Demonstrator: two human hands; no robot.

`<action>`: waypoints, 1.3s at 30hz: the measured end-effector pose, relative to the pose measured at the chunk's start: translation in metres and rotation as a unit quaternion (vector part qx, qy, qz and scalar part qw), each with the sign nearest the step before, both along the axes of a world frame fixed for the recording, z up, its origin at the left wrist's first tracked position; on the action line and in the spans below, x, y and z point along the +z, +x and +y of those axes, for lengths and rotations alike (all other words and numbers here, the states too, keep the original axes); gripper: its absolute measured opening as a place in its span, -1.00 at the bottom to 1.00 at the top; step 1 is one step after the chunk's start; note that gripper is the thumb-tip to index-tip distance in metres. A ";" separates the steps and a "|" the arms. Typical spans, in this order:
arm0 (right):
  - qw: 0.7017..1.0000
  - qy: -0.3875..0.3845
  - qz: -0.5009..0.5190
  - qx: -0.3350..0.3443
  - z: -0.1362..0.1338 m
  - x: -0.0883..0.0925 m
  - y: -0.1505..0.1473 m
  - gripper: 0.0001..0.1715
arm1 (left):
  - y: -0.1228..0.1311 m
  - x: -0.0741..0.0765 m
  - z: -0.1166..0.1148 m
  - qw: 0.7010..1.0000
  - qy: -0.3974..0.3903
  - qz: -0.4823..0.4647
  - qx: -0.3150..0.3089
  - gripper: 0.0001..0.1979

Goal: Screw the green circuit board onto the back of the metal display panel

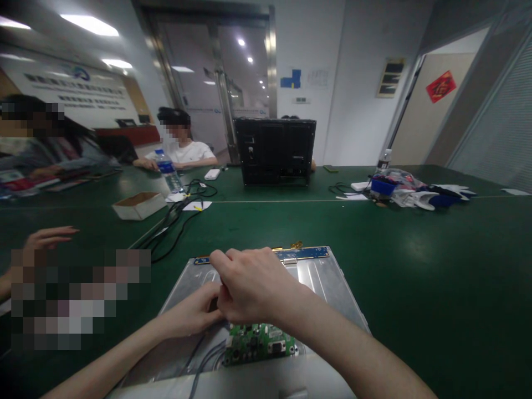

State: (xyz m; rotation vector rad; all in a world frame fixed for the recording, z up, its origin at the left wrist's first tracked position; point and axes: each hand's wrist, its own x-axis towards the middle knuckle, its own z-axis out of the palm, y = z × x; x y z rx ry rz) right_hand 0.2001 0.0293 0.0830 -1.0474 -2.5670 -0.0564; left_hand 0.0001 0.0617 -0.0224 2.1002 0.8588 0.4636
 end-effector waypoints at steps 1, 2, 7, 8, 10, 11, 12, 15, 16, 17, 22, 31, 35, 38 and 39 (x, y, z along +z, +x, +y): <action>1.000 -0.004 0.001 0.002 0.000 0.000 0.000 -0.82 | 0.000 0.000 0.000 1.000 0.002 0.000 0.003 -0.89; 1.000 -0.007 0.002 0.000 0.000 0.000 0.001 -0.83 | 0.000 0.000 0.000 1.000 0.004 0.004 0.007 -0.89; 1.000 -0.009 -0.008 -0.019 0.002 0.000 0.002 -0.86 | -0.003 -0.004 0.000 1.000 0.002 0.023 0.015 -0.88; 1.000 -0.007 -0.008 -0.017 0.001 0.000 0.002 -0.87 | -0.003 -0.004 0.001 1.000 0.004 0.021 0.014 -0.88; 1.000 -0.008 -0.005 -0.011 0.000 0.002 0.002 -0.83 | -0.002 -0.003 0.001 1.000 0.008 0.017 0.007 -0.90; 1.000 -0.010 -0.004 -0.008 -0.001 0.002 0.002 -0.81 | -0.002 -0.002 0.001 1.000 0.008 0.016 0.003 -0.91; 1.000 -0.014 -0.002 -0.005 -0.001 0.003 0.003 -0.81 | -0.001 -0.001 0.001 1.000 0.006 0.015 0.001 -0.91; 1.000 -0.025 0.004 -0.005 0.000 0.002 0.003 -0.83 | -0.001 0.001 0.000 1.000 0.005 0.011 0.008 -0.92; 1.000 -0.026 0.003 -0.010 0.001 0.001 0.003 -0.81 | -0.001 0.000 0.000 1.000 0.005 0.011 0.012 -0.91; 1.000 -0.024 0.000 -0.016 0.002 0.000 0.002 -0.80 | -0.002 -0.001 0.000 1.000 0.002 0.013 0.013 -0.90; 1.000 -0.012 -0.001 -0.014 0.001 0.000 0.002 -0.86 | -0.002 -0.004 0.002 1.000 0.001 0.018 0.001 -0.89; 0.999 -0.028 -0.001 -0.016 0.002 0.001 0.004 -0.83 | -0.004 -0.002 0.003 1.000 -0.003 0.020 -0.004 -0.91; 1.000 -0.019 -0.002 -0.007 0.002 0.001 0.004 -0.86 | -0.005 -0.007 0.005 1.000 -0.006 0.030 -0.002 -0.90; 1.000 -0.028 0.002 0.007 0.000 0.003 0.005 -0.82 | -0.004 -0.006 0.005 1.000 -0.005 0.026 -0.004 -0.90; 0.999 -0.032 0.004 0.008 0.000 0.003 0.005 -0.81 | -0.004 -0.006 0.005 1.000 -0.006 0.026 -0.005 -0.90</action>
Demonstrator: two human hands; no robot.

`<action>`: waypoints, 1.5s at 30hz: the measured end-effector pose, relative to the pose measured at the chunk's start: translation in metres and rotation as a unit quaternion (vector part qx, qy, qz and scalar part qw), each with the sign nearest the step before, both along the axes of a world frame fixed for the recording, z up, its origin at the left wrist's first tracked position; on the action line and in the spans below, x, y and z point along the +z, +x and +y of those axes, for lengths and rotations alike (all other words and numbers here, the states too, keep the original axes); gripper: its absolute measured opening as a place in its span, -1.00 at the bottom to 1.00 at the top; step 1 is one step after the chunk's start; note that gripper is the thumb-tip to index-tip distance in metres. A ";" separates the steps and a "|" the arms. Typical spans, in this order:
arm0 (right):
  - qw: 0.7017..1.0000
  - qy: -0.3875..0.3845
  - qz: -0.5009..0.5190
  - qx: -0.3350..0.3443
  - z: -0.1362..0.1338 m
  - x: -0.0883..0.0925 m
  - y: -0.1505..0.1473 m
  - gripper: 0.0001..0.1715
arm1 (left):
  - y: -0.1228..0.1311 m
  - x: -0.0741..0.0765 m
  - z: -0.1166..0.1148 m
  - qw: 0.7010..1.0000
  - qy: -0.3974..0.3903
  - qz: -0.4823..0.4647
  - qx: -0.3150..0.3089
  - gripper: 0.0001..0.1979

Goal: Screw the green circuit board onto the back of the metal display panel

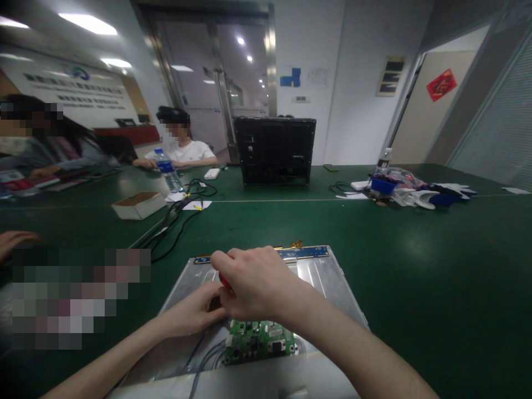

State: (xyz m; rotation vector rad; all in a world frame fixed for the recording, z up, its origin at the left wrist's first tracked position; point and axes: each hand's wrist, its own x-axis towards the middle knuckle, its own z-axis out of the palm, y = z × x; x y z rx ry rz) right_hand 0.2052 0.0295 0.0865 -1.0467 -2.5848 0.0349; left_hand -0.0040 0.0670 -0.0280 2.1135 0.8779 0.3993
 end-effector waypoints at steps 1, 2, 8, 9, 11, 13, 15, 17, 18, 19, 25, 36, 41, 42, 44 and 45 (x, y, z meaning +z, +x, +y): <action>1.000 -0.004 0.000 -0.003 0.000 0.000 0.000 -0.80 | 0.000 0.001 0.000 1.000 0.000 0.000 -0.002 -0.90; 1.000 -0.007 -0.002 -0.008 0.001 0.000 0.000 -0.79 | 0.000 0.002 0.000 1.000 0.000 0.001 -0.003 -0.90; 1.000 0.006 -0.014 -0.023 0.002 -0.001 -0.001 -0.87 | -0.001 -0.001 -0.002 1.000 0.001 0.004 0.010 -0.91; 1.000 0.006 -0.011 -0.019 0.002 -0.001 -0.001 -0.85 | -0.001 -0.001 -0.002 1.000 0.002 0.001 0.010 -0.92; 1.000 -0.001 -0.007 -0.012 0.000 0.000 0.000 -0.78 | -0.001 -0.002 -0.003 1.000 0.001 -0.011 0.006 -0.92; 1.000 -0.015 -0.003 -0.009 0.000 0.001 0.000 -0.75 | 0.000 -0.002 -0.003 1.000 0.001 -0.022 0.003 -0.92; 1.000 -0.024 -0.001 -0.013 0.000 0.000 0.000 -0.74 | 0.000 -0.001 -0.003 1.000 0.002 -0.025 0.004 -0.91; 0.999 -0.025 -0.007 -0.024 0.001 -0.001 -0.001 -0.75 | -0.001 -0.001 -0.003 1.000 -0.002 -0.020 0.008 -0.89; 0.999 -0.021 -0.009 -0.028 0.002 -0.001 -0.001 -0.78 | -0.001 -0.001 -0.002 1.000 -0.006 -0.017 0.009 -0.89; 0.999 -0.016 -0.011 -0.030 0.002 -0.002 -0.001 -0.80 | -0.001 -0.001 -0.002 1.000 -0.010 -0.014 0.010 -0.89; 1.000 -0.004 0.004 -0.011 0.000 0.000 0.000 -0.76 | 0.000 -0.003 -0.003 1.000 0.008 -0.019 0.006 -0.91; 1.000 -0.005 -0.010 -0.022 -0.001 0.001 -0.002 -0.82 | 0.002 0.004 -0.004 1.000 0.002 -0.014 0.001 -0.94; 0.999 0.001 -0.002 -0.032 0.001 -0.002 -0.002 -0.82 | 0.001 0.002 -0.004 1.000 -0.007 -0.014 0.004 -0.89; 0.999 0.005 -0.003 -0.035 0.002 -0.002 -0.002 -0.84 | 0.001 0.001 -0.004 1.000 -0.010 -0.013 0.007 -0.89; 0.999 0.010 -0.005 -0.031 0.002 -0.003 -0.002 -0.88 | 0.001 0.001 -0.004 1.000 -0.010 -0.011 0.008 -0.90; 1.000 0.010 -0.005 -0.026 0.002 -0.003 -0.002 -0.87 | 0.001 0.001 -0.004 1.000 -0.007 -0.011 0.005 -0.91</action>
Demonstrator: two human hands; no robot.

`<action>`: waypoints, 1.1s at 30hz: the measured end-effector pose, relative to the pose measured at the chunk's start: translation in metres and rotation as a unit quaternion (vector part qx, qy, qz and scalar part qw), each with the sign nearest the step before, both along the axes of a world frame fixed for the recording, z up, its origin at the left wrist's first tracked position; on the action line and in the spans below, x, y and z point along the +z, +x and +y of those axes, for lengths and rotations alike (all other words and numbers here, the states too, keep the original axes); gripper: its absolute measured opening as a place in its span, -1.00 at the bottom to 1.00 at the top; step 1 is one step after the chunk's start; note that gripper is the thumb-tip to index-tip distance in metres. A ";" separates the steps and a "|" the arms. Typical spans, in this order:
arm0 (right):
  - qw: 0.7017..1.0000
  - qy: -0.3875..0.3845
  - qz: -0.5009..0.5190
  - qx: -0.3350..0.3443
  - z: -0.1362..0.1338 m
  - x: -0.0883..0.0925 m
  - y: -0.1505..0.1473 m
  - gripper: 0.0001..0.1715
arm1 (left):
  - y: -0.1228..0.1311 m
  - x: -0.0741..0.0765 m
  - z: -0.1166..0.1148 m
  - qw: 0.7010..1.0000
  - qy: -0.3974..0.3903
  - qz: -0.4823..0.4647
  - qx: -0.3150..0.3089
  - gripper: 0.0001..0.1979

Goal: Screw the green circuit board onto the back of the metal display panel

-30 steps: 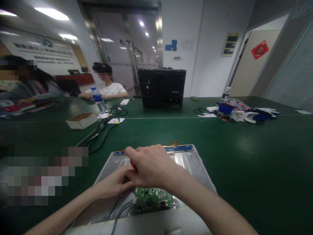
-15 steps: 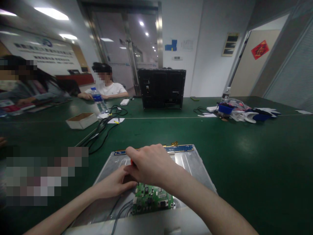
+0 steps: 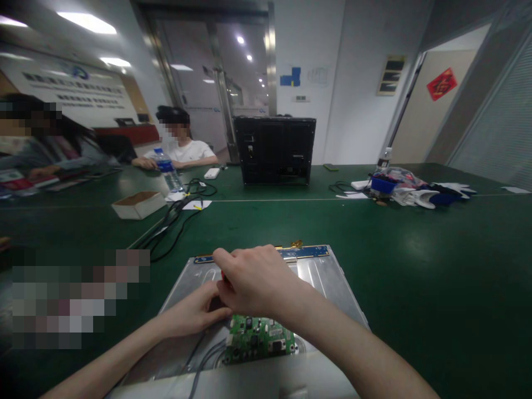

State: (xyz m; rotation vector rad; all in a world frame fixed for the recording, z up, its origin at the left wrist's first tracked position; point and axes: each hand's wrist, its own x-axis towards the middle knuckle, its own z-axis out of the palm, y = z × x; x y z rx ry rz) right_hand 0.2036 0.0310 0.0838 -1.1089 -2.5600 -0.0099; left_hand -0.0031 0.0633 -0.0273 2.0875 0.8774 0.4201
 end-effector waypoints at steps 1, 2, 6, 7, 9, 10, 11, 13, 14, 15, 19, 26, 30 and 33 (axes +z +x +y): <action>1.000 0.000 0.001 0.006 -0.001 0.000 0.000 -0.86 | 0.000 0.000 0.000 1.000 0.004 -0.001 -0.003 -0.92; 1.000 -0.001 0.003 0.010 -0.001 0.001 0.000 -0.84 | 0.000 0.001 0.000 1.000 0.008 -0.003 -0.004 -0.94; 1.000 -0.005 0.005 0.004 -0.001 0.001 0.000 -0.84 | 0.000 0.003 0.000 1.000 0.017 -0.004 -0.007 -0.92; 1.000 -0.008 0.002 -0.002 -0.001 0.001 0.000 -0.83 | 0.000 0.003 0.000 1.000 0.014 -0.003 -0.009 -0.92; 1.000 -0.009 -0.005 -0.009 0.000 0.000 0.000 -0.85 | 0.000 0.002 0.000 1.000 0.008 -0.003 -0.009 -0.91; 1.000 -0.006 -0.008 -0.009 -0.001 0.000 0.000 -0.86 | 0.000 0.002 0.001 1.000 0.007 -0.003 -0.007 -0.91; 1.000 -0.003 -0.008 -0.006 -0.001 0.001 0.000 -0.85 | 0.000 0.001 0.001 1.000 0.008 -0.004 -0.005 -0.92; 1.000 0.000 -0.005 0.003 -0.002 0.001 0.000 -0.80 | 0.001 0.002 0.000 1.000 0.013 -0.004 -0.005 -0.93; 1.000 -0.001 -0.003 0.007 -0.002 0.001 0.000 -0.78 | 0.001 0.002 0.000 1.000 0.015 -0.005 -0.005 -0.93; 1.000 -0.003 -0.002 0.009 -0.002 0.001 0.000 -0.79 | 0.001 0.003 0.000 1.000 0.016 -0.007 -0.005 -0.93; 1.000 0.001 -0.012 -0.007 0.000 0.001 0.000 -0.81 | 0.002 0.003 -0.001 1.000 0.012 -0.010 0.003 -0.90; 1.000 0.012 0.000 0.008 -0.002 0.001 0.000 -0.82 | 0.000 0.001 -0.002 0.999 0.030 0.016 0.014 -0.91; 1.000 0.004 -0.005 -0.007 -0.001 0.000 -0.001 -0.80 | 0.000 0.000 0.000 1.000 0.014 0.011 0.006 -0.89; 1.000 0.008 -0.009 -0.007 -0.001 0.001 0.000 -0.86 | -0.001 -0.001 0.001 1.000 0.003 0.017 0.003 -0.90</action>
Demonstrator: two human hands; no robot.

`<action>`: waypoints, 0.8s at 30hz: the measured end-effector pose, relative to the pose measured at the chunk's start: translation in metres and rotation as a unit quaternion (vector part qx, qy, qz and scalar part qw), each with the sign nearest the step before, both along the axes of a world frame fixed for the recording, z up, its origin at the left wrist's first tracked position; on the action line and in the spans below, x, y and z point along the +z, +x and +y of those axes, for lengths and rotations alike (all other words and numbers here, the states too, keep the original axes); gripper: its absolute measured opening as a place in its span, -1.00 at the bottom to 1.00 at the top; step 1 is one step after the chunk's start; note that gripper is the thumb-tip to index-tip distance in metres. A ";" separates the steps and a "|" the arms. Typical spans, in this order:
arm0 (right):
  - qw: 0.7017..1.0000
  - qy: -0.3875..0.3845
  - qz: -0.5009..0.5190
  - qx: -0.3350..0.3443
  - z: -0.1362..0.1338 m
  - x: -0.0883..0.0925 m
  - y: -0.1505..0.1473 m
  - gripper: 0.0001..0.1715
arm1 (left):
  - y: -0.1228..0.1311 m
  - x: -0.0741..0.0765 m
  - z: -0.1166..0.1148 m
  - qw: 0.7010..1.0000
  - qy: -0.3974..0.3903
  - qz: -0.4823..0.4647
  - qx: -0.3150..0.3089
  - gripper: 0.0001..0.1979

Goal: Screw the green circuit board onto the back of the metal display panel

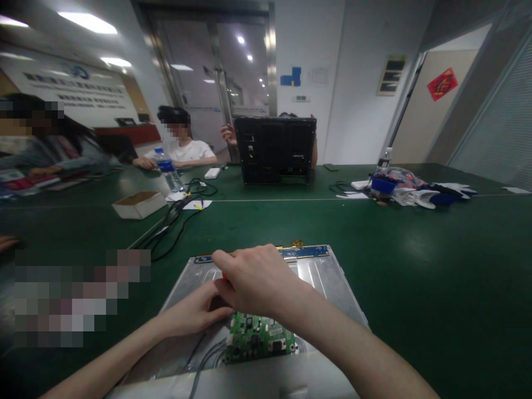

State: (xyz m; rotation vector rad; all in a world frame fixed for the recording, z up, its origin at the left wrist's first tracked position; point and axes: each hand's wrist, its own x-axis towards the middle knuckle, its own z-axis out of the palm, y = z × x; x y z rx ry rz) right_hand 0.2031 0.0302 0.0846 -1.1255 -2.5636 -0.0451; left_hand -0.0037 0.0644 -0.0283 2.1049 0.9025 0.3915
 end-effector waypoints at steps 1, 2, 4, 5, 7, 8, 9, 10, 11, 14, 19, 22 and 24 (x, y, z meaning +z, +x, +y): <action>1.000 0.001 0.003 0.005 0.000 0.001 0.000 -0.86 | 0.000 0.000 0.000 1.000 0.001 0.001 -0.001 -0.90; 1.000 0.002 0.007 0.009 -0.001 0.001 0.000 -0.84 | 0.000 0.000 0.000 1.000 0.004 0.000 -0.001 -0.91; 1.000 0.000 0.014 0.017 -0.001 0.001 0.000 -0.81 | 0.000 0.000 0.000 1.000 0.014 -0.009 0.002 -0.91; 1.000 -0.001 0.017 0.018 -0.001 0.000 0.000 -0.79 | 0.000 0.000 -0.001 1.000 0.017 -0.014 0.003 -0.90; 1.000 0.001 0.018 0.012 0.000 -0.001 0.000 -0.78 | 0.000 0.001 -0.002 1.000 0.016 -0.018 0.004 -0.90; 1.000 0.004 0.017 0.009 0.001 -0.002 0.000 -0.80 | 0.001 0.001 -0.002 1.000 0.012 -0.017 0.003 -0.91; 1.000 0.006 0.014 0.007 0.001 -0.002 0.000 -0.82 | 0.001 0.002 -0.002 1.000 0.007 -0.015 0.002 -0.92; 1.000 0.007 0.011 0.007 0.001 -0.002 0.000 -0.84 | 0.001 0.002 -0.002 1.000 0.005 -0.013 0.002 -0.93; 1.000 0.004 0.009 0.010 0.001 -0.002 0.000 -0.84 | 0.001 0.002 -0.002 1.000 0.006 -0.012 0.001 -0.94; 1.000 -0.010 0.010 0.021 -0.001 0.001 0.001 -0.81 | 0.002 0.003 -0.001 1.000 0.016 -0.015 -0.005 -0.95; 1.000 -0.015 0.002 0.011 -0.001 0.003 0.001 -0.81 | 0.001 0.002 -0.001 1.000 0.004 -0.026 -0.004 -0.90; 1.000 -0.002 -0.002 0.006 0.000 0.000 0.001 -0.84 | -0.001 0.001 -0.002 1.000 0.000 -0.018 0.002 -0.88; 1.000 0.006 0.006 0.015 0.001 -0.001 0.001 -0.87 | -0.001 0.000 -0.001 1.000 -0.001 -0.014 0.001 -0.87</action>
